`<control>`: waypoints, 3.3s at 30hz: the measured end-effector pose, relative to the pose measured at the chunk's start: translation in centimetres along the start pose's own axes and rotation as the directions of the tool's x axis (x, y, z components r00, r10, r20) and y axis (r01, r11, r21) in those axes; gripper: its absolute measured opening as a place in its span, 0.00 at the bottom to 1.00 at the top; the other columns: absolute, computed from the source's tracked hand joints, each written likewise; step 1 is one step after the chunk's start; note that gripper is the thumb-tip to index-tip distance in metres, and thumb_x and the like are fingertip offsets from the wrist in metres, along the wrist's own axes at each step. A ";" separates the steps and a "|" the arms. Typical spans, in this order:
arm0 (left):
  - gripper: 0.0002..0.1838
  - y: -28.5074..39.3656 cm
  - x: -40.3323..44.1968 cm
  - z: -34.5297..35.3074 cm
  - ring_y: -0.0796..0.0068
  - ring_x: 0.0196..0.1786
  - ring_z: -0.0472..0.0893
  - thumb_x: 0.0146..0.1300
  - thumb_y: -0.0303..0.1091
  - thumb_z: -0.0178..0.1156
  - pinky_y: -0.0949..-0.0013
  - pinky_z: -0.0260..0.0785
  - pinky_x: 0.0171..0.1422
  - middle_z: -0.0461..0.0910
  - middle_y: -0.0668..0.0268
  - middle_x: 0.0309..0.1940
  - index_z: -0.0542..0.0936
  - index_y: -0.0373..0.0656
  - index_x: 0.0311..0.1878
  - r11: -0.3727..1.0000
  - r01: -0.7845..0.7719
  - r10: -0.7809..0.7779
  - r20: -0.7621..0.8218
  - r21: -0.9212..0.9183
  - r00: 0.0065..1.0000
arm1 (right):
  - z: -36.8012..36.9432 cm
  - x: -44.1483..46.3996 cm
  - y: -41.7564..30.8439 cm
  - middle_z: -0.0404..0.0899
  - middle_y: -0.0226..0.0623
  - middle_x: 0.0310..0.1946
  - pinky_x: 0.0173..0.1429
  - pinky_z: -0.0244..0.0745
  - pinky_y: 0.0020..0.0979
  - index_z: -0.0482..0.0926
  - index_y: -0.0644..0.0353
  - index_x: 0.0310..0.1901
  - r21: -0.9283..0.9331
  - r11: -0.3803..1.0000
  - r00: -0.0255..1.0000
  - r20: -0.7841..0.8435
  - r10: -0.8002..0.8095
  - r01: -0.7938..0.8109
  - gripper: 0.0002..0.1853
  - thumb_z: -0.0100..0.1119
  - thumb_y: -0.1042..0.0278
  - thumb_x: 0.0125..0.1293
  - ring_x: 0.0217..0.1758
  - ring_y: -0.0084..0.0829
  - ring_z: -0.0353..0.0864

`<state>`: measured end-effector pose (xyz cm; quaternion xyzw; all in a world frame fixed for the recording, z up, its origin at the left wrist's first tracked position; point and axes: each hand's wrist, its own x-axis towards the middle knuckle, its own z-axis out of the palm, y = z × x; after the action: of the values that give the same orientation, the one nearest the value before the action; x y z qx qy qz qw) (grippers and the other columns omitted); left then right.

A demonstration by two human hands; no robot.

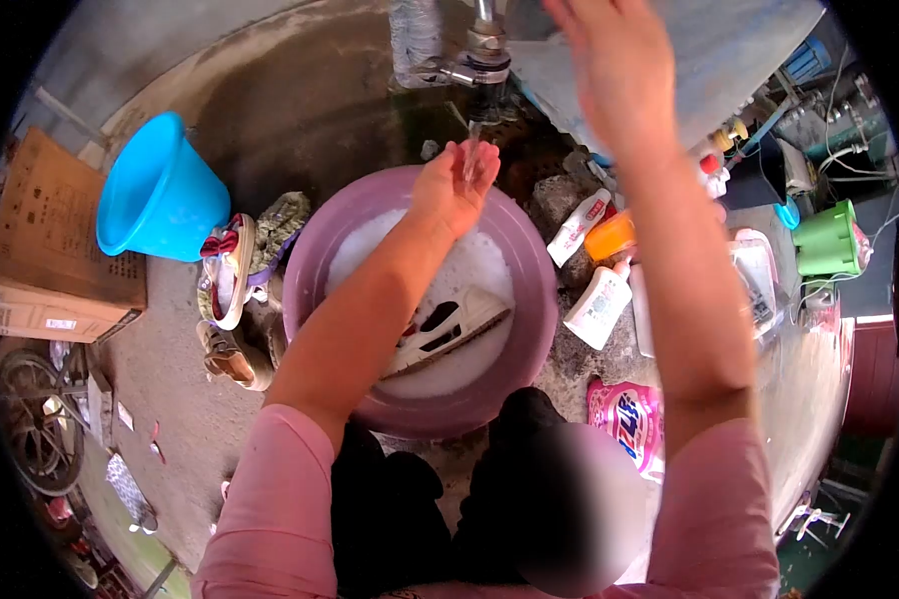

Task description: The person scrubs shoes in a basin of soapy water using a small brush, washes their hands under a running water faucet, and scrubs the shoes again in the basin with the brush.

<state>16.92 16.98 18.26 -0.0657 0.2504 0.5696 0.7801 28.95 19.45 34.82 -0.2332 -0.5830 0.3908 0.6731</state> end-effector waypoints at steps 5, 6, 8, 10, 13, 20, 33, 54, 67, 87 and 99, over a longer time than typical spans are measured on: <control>0.15 -0.2 -2.9 0.9 0.63 0.44 0.76 0.63 0.40 0.45 0.62 0.68 0.55 0.77 0.60 0.37 0.74 0.38 0.39 0.989 0.047 -0.074 0.191 0.144 0.979 | 2.4 -12.1 7.3 0.74 0.33 0.32 0.42 0.71 0.33 0.73 0.61 0.37 0.700 0.377 0.364 -0.177 0.914 -0.606 0.11 0.44 0.62 0.67 0.36 0.32 0.75; 0.16 -0.3 -2.2 -0.1 0.64 0.44 0.77 0.62 0.41 0.48 0.64 0.69 0.54 0.77 0.59 0.38 0.74 0.38 0.40 0.971 0.053 -0.098 0.186 0.233 0.978 | 3.1 -13.4 8.3 0.75 0.35 0.33 0.41 0.71 0.35 0.73 0.63 0.37 0.767 0.351 0.299 -0.216 0.929 -0.538 0.13 0.43 0.62 0.67 0.37 0.34 0.76; 0.18 -0.3 -0.9 -3.0 0.67 0.44 0.77 0.58 0.44 0.52 0.66 0.70 0.52 0.78 0.59 0.39 0.75 0.38 0.42 0.915 0.057 -0.136 0.171 0.399 0.976 | 1.9 -15.2 11.5 0.75 0.35 0.33 0.42 0.70 0.33 0.73 0.61 0.39 0.570 0.346 0.260 -0.230 0.938 -0.745 0.13 0.42 0.60 0.68 0.36 0.33 0.74; 0.15 -0.5 -1.7 -3.2 0.69 0.39 0.77 0.59 0.44 0.50 0.65 0.70 0.47 0.78 0.62 0.34 0.75 0.41 0.35 0.869 0.063 -0.104 0.058 0.490 0.993 | 2.0 -17.2 14.9 0.76 0.37 0.32 0.42 0.70 0.33 0.74 0.60 0.40 0.204 0.524 0.432 -0.366 0.824 -0.827 0.14 0.42 0.60 0.69 0.35 0.34 0.73; 0.17 -0.7 -2.4 -2.3 0.65 0.33 0.76 0.60 0.46 0.47 0.62 0.71 0.40 0.78 0.63 0.31 0.76 0.41 0.34 0.933 0.132 -0.082 -0.159 0.336 0.984 | 3.0 -17.6 13.9 0.75 0.53 0.38 0.43 0.70 0.46 0.72 0.66 0.37 -0.487 0.657 0.816 -0.304 0.491 -0.576 0.14 0.46 0.62 0.64 0.39 0.53 0.75; 0.16 -1.8 -1.7 -1.4 0.70 0.30 0.73 0.65 0.45 0.46 0.67 0.68 0.41 0.74 0.67 0.24 0.72 0.44 0.29 0.949 0.082 0.018 -0.314 0.304 0.949 | 0.8 -16.6 13.4 0.75 0.50 0.32 0.41 0.70 0.47 0.67 0.65 0.40 -0.962 0.271 0.997 0.019 -0.074 0.038 0.16 0.58 0.66 0.53 0.35 0.51 0.75; 0.16 -2.2 -1.3 -1.5 0.81 0.18 0.60 0.62 0.46 0.52 0.73 0.58 0.27 0.60 0.73 0.16 0.64 0.48 0.24 0.881 0.023 -0.118 0.173 0.472 0.978 | 4.1 -16.8 8.5 0.73 0.32 0.42 0.51 0.68 0.32 0.70 0.58 0.46 0.858 0.303 0.299 -0.187 0.936 -0.414 0.10 0.46 0.71 0.64 0.43 0.29 0.72; 0.31 8.7 -10.2 -10.1 0.47 0.71 0.40 0.52 0.34 0.58 0.41 0.37 0.68 0.41 0.52 0.69 0.63 0.49 0.62 -0.971 -0.237 -0.215 0.317 0.029 0.924 | 4.1 3.8 -6.9 0.77 0.37 0.21 0.31 0.70 0.27 0.77 0.66 0.38 -0.828 0.458 0.912 0.402 0.083 0.324 0.12 0.54 0.64 0.60 0.24 0.25 0.75; 0.15 14.4 -33.0 -39.2 0.60 0.59 0.66 0.56 0.31 0.55 0.57 0.57 0.63 0.70 0.60 0.54 0.77 0.46 0.48 -0.863 -0.147 -0.045 0.216 0.483 0.975 | 7.3 2.2 -7.1 0.78 0.47 0.24 0.38 0.72 0.35 0.79 0.66 0.32 -0.800 0.087 0.796 0.568 -0.208 0.594 0.09 0.51 0.70 0.56 0.30 0.40 0.79; 0.14 10.8 -26.9 -29.4 0.76 0.40 0.77 0.52 0.31 0.60 0.71 0.69 0.47 0.79 0.67 0.38 0.77 0.39 0.44 0.372 0.748 -0.515 -0.548 0.549 0.659 | -3.1 -29.4 7.3 0.73 0.30 0.28 0.25 0.67 0.21 0.76 0.61 0.43 -0.559 0.479 0.671 -0.201 0.714 -0.677 0.10 0.53 0.67 0.63 0.22 0.18 0.71; 0.11 10.3 -26.9 -30.5 0.71 0.41 0.78 0.53 0.33 0.58 0.67 0.69 0.47 0.80 0.63 0.38 0.79 0.43 0.41 0.495 0.692 -0.343 -0.614 0.525 0.711 | -4.6 -30.2 10.2 0.75 0.43 0.30 0.34 0.71 0.32 0.76 0.62 0.39 -0.767 0.447 0.592 0.110 0.798 -0.460 0.08 0.54 0.69 0.59 0.30 0.37 0.76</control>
<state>-8.31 -14.30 6.21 0.0505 0.5865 0.1210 0.7992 30.38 1.98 7.80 -0.5637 -0.6854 0.4249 0.1785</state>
